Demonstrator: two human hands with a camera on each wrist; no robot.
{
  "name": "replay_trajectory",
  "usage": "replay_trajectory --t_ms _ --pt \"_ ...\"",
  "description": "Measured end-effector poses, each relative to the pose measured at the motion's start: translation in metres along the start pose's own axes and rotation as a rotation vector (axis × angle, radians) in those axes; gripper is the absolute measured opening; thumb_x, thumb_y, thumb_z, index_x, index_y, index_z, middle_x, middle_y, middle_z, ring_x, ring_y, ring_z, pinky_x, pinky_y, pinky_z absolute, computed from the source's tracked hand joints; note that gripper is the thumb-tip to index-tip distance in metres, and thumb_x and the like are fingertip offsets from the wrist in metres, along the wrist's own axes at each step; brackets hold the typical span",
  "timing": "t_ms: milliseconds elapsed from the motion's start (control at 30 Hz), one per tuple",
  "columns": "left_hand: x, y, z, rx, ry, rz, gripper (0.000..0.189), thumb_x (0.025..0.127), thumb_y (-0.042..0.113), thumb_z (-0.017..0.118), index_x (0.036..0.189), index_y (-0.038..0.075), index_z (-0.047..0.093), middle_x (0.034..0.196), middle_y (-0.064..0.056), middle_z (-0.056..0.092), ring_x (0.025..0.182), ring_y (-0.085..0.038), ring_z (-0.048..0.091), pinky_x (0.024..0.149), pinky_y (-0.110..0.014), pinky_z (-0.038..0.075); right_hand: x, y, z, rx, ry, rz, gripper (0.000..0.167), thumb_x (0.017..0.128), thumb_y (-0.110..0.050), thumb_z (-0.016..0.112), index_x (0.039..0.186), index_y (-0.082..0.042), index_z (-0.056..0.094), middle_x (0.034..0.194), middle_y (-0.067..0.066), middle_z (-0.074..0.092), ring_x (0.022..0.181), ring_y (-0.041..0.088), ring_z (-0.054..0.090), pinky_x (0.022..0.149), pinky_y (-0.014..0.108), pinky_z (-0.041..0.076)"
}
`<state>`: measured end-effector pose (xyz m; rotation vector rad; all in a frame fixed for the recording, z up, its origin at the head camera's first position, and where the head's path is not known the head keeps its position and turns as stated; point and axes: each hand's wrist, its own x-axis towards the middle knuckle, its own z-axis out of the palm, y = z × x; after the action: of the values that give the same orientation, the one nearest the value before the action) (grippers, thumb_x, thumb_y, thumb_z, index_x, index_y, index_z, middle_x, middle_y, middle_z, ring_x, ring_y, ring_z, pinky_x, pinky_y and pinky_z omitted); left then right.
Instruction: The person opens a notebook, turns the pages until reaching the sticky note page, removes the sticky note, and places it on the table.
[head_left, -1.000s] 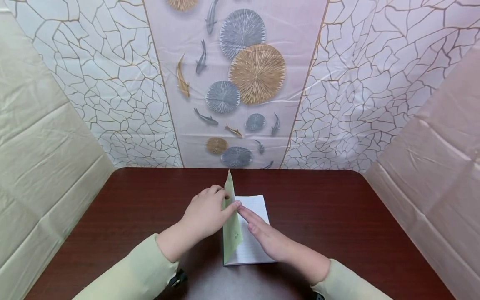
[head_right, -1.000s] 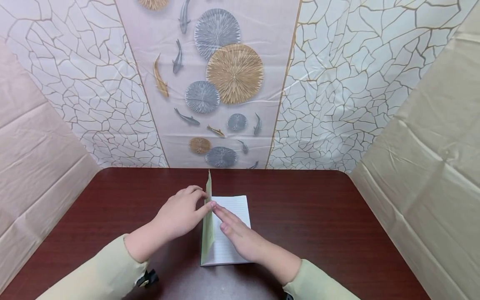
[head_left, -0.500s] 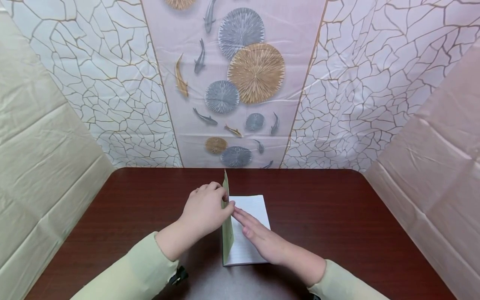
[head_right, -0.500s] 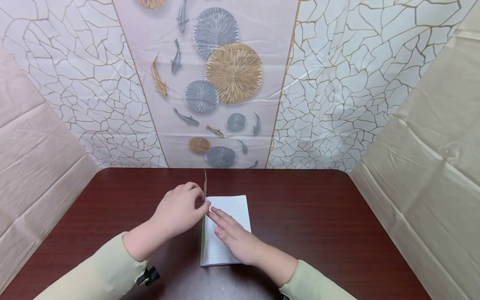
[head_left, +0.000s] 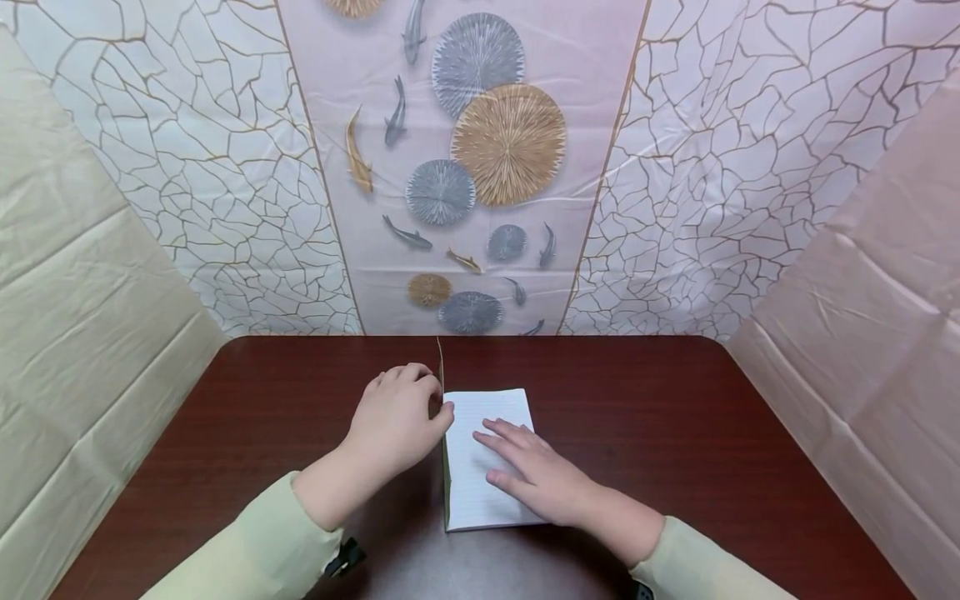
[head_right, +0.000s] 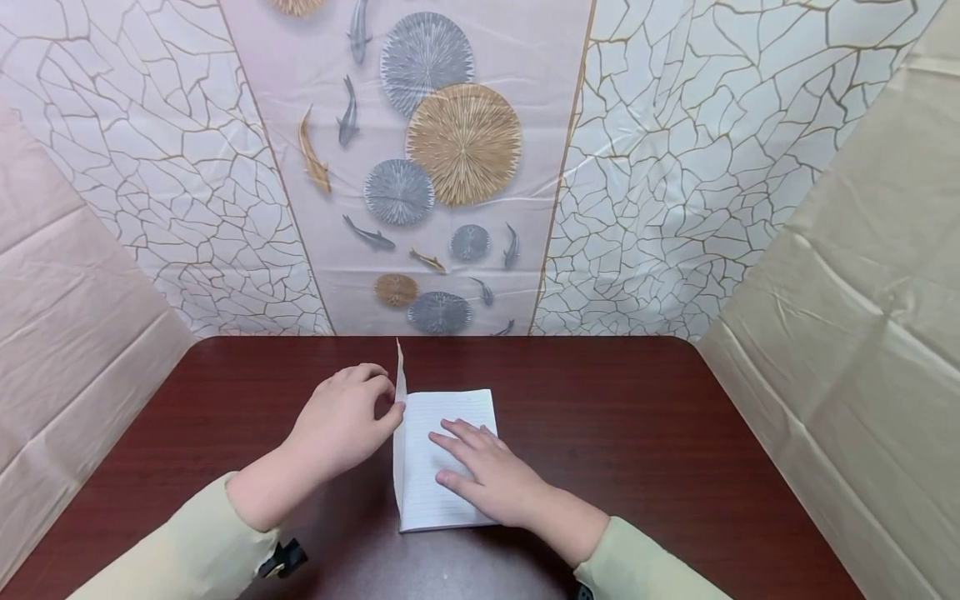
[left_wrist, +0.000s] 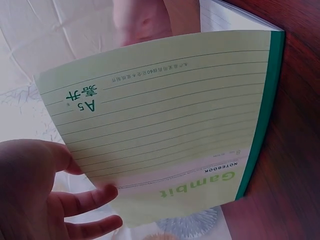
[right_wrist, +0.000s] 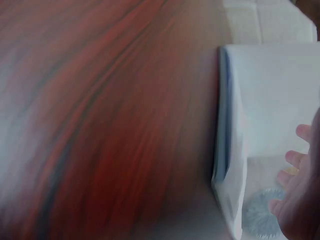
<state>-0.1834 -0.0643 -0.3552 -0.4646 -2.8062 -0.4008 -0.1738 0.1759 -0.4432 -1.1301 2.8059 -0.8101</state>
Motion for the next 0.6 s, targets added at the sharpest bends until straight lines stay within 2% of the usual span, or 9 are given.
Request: replay_trajectory --t_ms 100,267,433,600 --pt "-0.003 -0.004 -0.001 0.019 0.021 0.005 0.021 0.090 0.036 0.062 0.088 0.017 0.070 0.118 -0.005 0.063 0.117 -0.032 0.056 0.106 -0.055 0.037 -0.005 0.011 -0.001 -0.118 -0.006 -0.020 0.057 0.102 -0.049 0.048 0.149 -0.019 0.045 0.156 0.006 0.038 0.146 0.028 0.029 0.117 0.054 0.023" --pt "-0.007 -0.012 -0.002 0.040 0.051 0.010 0.020 0.090 0.035 0.062 0.088 0.017 0.071 0.124 -0.006 0.061 0.126 -0.035 0.049 0.112 -0.058 0.028 -0.013 0.028 -0.007 -0.219 -0.034 -0.021 0.062 0.099 -0.058 0.047 0.147 -0.019 0.048 0.154 0.008 0.041 0.145 0.029 0.033 0.116 0.056 0.023" --pt "-0.011 -0.020 -0.004 0.046 0.078 0.012 0.017 0.089 0.033 0.063 0.090 0.018 0.072 0.130 -0.009 0.059 0.133 -0.038 0.042 0.114 -0.061 0.020 -0.020 0.043 -0.014 -0.283 -0.103 0.025 0.069 0.096 -0.064 0.046 0.150 -0.020 0.044 0.158 0.007 0.036 0.147 0.030 0.028 0.117 0.055 0.021" --pt "-0.016 -0.027 -0.005 0.053 0.092 0.004 0.015 0.089 0.030 0.063 0.090 0.019 0.073 0.132 -0.012 0.058 0.134 -0.040 0.039 0.114 -0.062 0.018 -0.026 0.053 -0.019 -0.291 -0.133 0.065 0.071 0.095 -0.063 0.051 0.150 -0.019 0.044 0.158 0.009 0.035 0.147 0.032 0.027 0.117 0.055 0.021"
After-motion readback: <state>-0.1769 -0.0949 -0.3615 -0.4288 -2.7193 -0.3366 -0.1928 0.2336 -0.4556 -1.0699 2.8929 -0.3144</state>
